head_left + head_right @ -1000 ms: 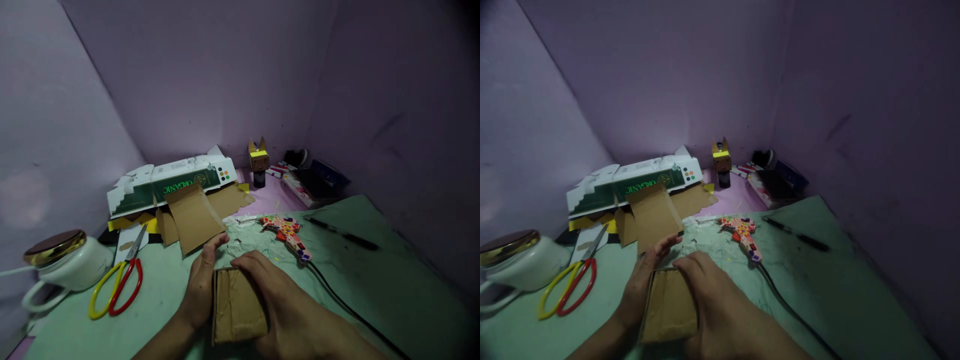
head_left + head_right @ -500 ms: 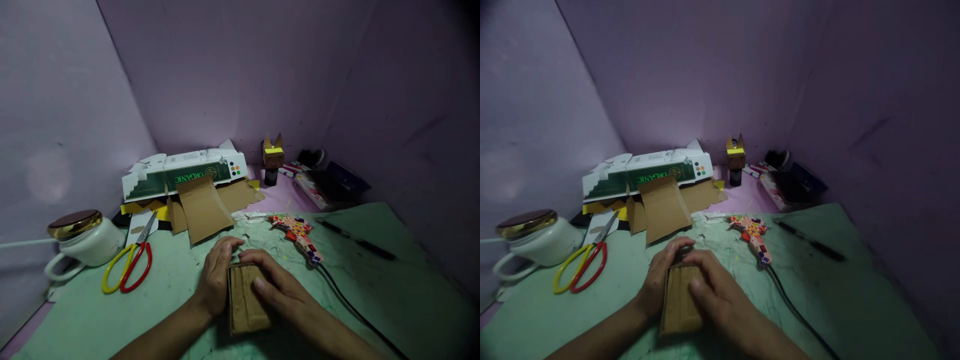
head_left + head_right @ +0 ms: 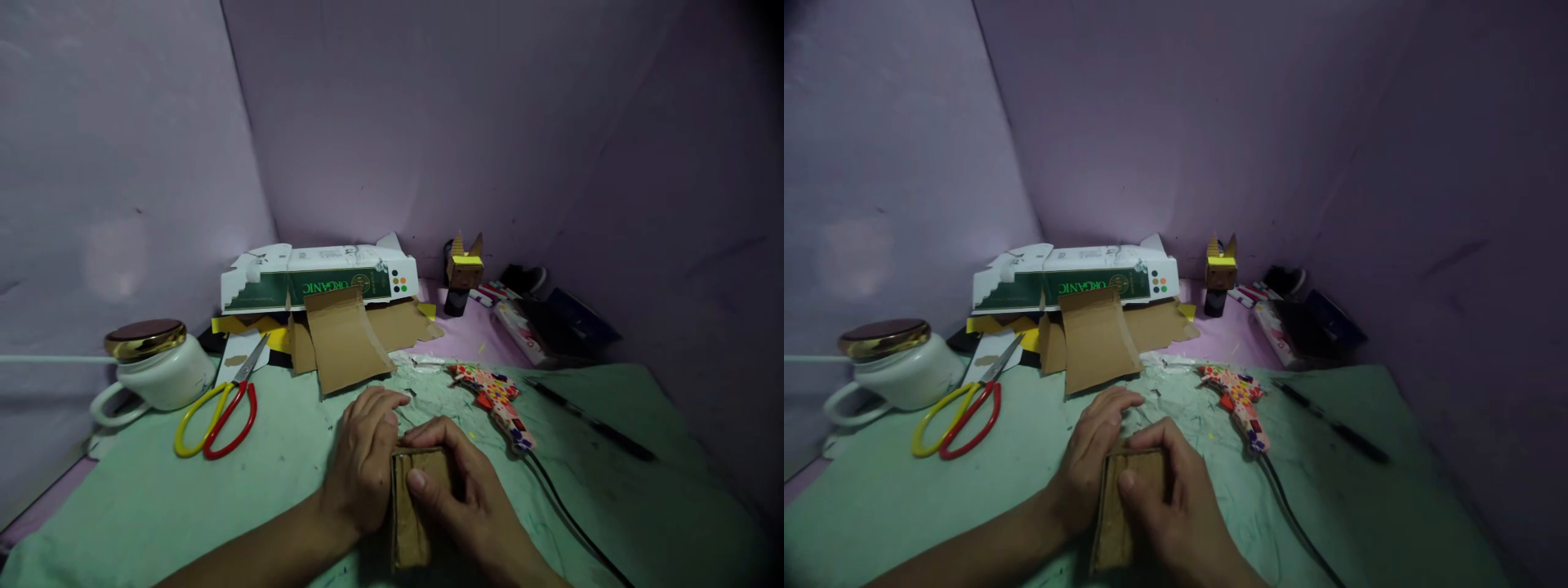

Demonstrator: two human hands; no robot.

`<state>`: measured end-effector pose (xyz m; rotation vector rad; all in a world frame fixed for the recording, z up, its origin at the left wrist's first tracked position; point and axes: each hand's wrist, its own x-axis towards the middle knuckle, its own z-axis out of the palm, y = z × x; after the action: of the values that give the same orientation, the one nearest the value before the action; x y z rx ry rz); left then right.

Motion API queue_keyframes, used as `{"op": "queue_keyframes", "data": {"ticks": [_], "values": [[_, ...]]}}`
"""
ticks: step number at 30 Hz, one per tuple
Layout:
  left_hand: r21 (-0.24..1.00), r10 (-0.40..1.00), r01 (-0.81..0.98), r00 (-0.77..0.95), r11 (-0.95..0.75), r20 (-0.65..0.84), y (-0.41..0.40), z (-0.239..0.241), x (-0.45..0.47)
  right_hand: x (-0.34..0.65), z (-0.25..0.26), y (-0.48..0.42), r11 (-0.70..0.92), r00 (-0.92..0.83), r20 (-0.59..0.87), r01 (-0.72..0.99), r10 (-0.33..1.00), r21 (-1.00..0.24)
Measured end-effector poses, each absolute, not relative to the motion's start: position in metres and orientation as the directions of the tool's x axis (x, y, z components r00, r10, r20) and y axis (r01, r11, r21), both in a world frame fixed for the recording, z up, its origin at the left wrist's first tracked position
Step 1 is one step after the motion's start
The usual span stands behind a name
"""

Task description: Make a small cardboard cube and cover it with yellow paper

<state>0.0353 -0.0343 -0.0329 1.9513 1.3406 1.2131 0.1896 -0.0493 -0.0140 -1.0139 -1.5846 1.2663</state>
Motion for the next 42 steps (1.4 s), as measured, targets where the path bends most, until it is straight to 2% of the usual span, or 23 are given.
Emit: {"op": "queue_keyframes", "data": {"ticks": [12, 25, 42], "values": [[0.743, 0.888, 0.508, 0.104, -0.435, 0.449, -0.0396, -0.0365, 0.0363, 0.1850, -0.0164, -0.0540, 0.297, -0.247, 0.261, 0.122, 0.933, -0.947], [0.777, 0.902, 0.497, 0.027, -0.387, 0.432, -0.0424, -0.0312, 0.0378, 0.1843, -0.0187, -0.0555, 0.338, -0.268, 0.305, 0.085, 0.914, -0.937], [0.720, 0.882, 0.542, 0.092, -0.434, 0.462, -0.0426, -0.0325, 0.0366, 0.1852, -0.0199, -0.0551, 0.335, -0.285, 0.305, 0.062, 0.909, -0.940]]}}
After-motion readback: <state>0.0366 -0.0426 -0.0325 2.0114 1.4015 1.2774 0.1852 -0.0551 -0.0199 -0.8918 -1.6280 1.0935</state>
